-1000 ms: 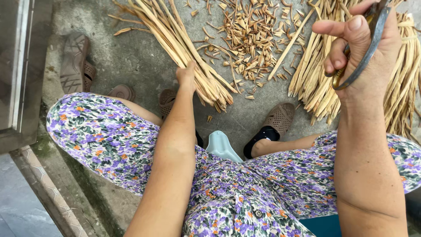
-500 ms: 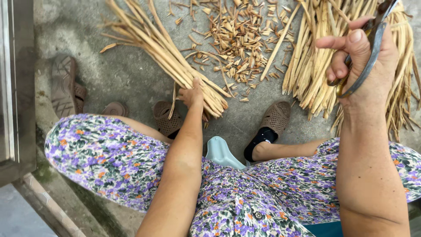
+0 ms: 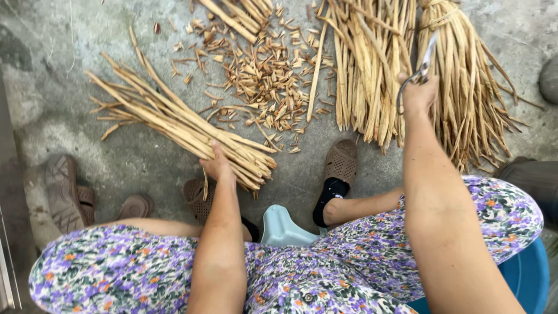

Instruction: The person sits on a low stool and uses shears to trim the ends of dried sticks. They hold a bundle of sticks in one hand and cut the tips with the shears in the other, dropping the trimmed pieces onto the floor.

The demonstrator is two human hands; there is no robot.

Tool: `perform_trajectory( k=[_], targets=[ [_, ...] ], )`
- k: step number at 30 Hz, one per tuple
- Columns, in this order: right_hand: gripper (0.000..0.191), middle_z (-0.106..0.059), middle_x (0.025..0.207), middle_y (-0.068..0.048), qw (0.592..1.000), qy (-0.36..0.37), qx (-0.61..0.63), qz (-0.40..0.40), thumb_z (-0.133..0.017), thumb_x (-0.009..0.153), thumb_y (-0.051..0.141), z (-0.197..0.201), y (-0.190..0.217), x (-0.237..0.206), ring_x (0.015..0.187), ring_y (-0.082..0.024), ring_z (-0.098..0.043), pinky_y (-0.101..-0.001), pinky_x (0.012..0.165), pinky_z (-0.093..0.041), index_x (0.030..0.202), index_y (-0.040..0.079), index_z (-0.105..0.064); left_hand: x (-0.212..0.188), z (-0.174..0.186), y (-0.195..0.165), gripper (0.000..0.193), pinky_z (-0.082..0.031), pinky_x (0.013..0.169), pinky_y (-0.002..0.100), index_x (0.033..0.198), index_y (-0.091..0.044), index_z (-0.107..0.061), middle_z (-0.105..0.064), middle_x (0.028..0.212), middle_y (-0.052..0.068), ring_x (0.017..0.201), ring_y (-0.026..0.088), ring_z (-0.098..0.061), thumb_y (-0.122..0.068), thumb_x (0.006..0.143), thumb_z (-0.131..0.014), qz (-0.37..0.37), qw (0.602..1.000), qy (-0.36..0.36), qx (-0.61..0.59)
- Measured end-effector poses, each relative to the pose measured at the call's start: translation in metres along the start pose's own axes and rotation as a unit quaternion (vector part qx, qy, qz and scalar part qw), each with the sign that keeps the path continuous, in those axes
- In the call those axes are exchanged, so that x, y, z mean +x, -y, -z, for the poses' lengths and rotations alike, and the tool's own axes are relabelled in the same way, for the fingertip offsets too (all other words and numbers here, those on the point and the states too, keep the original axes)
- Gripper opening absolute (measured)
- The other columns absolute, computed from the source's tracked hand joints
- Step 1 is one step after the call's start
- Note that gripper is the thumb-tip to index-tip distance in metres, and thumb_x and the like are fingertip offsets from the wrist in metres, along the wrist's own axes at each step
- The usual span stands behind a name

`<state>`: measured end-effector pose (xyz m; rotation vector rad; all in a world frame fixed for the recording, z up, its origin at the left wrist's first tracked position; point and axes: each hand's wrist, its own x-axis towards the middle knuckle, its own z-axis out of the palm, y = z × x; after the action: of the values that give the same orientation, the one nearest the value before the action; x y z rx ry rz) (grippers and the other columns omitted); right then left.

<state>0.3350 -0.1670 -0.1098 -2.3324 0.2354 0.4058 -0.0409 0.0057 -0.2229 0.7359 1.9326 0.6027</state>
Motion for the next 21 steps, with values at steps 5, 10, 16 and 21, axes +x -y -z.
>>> perform_trajectory(
  k=[5,10,16,21],
  targets=[
    [0.062,-0.063,0.095,-0.005,0.996,-0.039,-0.069,0.045,-0.093,0.079,0.039,-0.013,-0.014,0.007,0.083,-0.019,-0.059,-0.0381,0.074,-0.046,0.107,0.013,-0.045,0.002,0.008,-0.006,0.092,-0.05,0.11,0.044,0.15,0.005,-0.035,-0.055,0.142,0.028,0.13,0.039,-0.059,-0.053,0.088,-0.073,-0.034,0.997,-0.051,0.053],
    [0.061,-0.065,0.1,-0.005,0.991,-0.075,-0.066,0.084,-0.094,0.08,0.039,-0.022,-0.006,0.031,0.091,-0.024,-0.063,-0.0436,0.081,-0.047,0.107,0.014,-0.046,0.0,0.01,-0.008,0.065,-0.046,0.1,0.049,0.14,-0.003,-0.048,-0.049,0.133,0.022,0.118,0.04,-0.055,-0.047,0.096,-0.069,-0.105,0.98,-0.114,0.126],
    [0.063,-0.066,0.101,-0.008,0.987,-0.027,-0.04,0.154,-0.096,0.08,0.035,-0.034,0.002,0.078,0.093,-0.024,-0.063,-0.0419,0.085,-0.049,0.11,0.012,-0.047,0.01,0.003,-0.013,0.045,-0.044,0.104,0.048,0.135,-0.001,-0.057,-0.053,0.129,0.02,0.12,0.037,-0.054,-0.03,0.102,-0.069,-0.351,0.919,-0.148,0.107],
    [0.068,-0.064,0.098,-0.009,0.98,0.001,-0.092,0.179,-0.099,0.078,0.038,-0.047,0.015,0.099,0.089,-0.025,-0.06,-0.0435,0.083,-0.048,0.111,0.009,-0.047,0.01,-0.006,-0.02,0.039,-0.044,0.106,0.045,0.136,-0.002,-0.057,-0.051,0.132,0.019,0.122,0.035,-0.055,-0.023,0.104,-0.065,-0.395,0.91,-0.104,0.075]
  ],
)
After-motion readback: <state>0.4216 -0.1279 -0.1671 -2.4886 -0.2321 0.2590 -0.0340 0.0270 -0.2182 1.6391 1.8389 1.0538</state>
